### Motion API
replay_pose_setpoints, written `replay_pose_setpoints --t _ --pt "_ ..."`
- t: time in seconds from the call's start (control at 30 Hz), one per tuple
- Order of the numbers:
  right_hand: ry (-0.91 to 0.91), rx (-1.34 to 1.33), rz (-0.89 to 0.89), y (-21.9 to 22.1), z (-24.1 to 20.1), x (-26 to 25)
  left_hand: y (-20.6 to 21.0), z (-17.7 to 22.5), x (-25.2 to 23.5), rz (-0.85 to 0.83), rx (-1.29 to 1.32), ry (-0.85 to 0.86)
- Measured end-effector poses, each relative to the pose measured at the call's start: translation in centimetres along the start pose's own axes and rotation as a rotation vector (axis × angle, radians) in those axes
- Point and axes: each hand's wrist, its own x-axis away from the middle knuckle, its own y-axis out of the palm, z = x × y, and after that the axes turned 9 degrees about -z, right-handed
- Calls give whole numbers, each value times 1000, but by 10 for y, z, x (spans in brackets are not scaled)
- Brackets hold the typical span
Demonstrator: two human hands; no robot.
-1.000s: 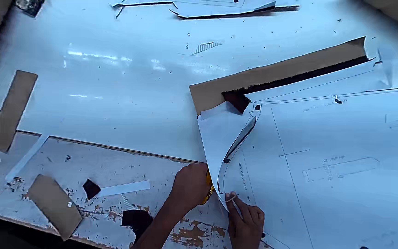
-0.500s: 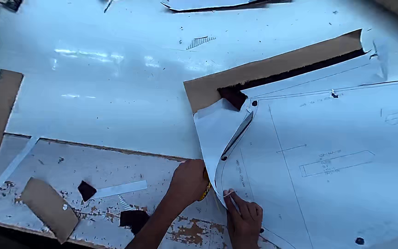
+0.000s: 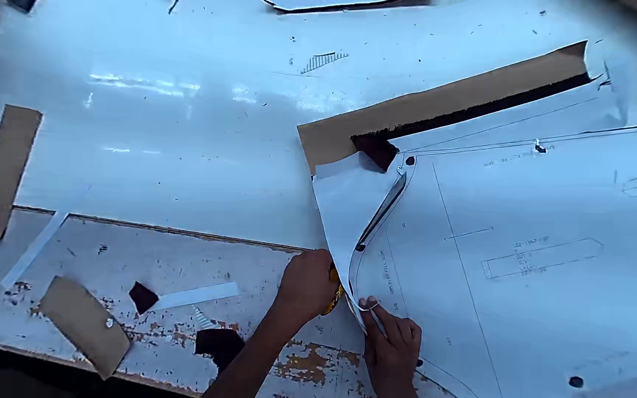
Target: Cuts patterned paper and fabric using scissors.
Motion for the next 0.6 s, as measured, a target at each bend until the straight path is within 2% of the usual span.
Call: replay_pose_setpoints --t 0.6 --pt "7 -26 20 2 1 1 8 18 15 18 -2 -18"
